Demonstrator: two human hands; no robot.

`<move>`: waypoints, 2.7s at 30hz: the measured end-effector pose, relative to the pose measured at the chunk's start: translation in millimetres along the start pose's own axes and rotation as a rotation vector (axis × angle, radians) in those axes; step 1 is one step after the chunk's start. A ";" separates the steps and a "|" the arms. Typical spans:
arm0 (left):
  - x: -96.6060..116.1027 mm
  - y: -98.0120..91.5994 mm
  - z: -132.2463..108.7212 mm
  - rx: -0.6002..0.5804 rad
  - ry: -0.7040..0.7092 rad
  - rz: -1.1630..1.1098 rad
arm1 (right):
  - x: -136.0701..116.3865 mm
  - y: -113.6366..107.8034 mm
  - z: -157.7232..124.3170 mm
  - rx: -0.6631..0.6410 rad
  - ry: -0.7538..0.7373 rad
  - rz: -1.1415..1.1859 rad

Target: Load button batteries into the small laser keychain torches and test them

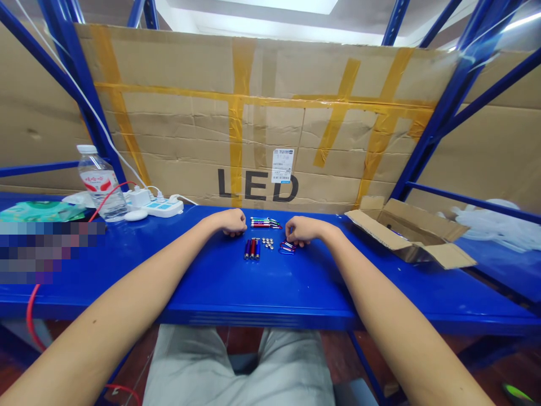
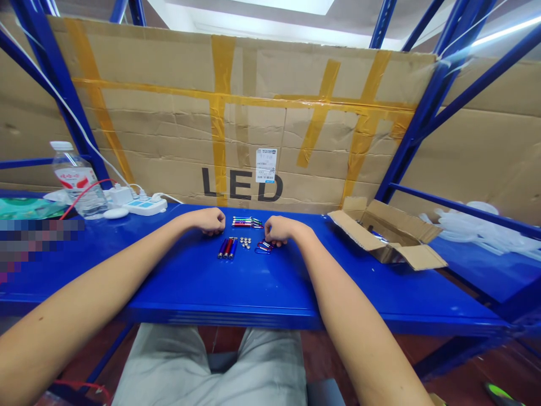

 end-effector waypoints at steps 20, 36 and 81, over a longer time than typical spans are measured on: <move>1.8 0.5 -1.5 -0.121 0.158 -0.081 | 5.3 -3.5 6.7 0.054 -0.001 -0.055; 2.7 2.6 1.7 -0.102 0.188 -0.105 | 2.7 -4.8 4.3 0.064 0.001 -0.041; 63.9 21.0 -25.1 0.168 0.524 0.219 | -53.6 8.3 -11.6 0.098 -0.196 -0.084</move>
Point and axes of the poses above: each hand's wrist, its own z-axis towards the middle knuckle, its own y-axis out of the palm, x = y × z, the point moved 5 cm from there along z, towards the middle knuckle, and after that the axes turned 3 degrees about x, right-handed, at the moved point
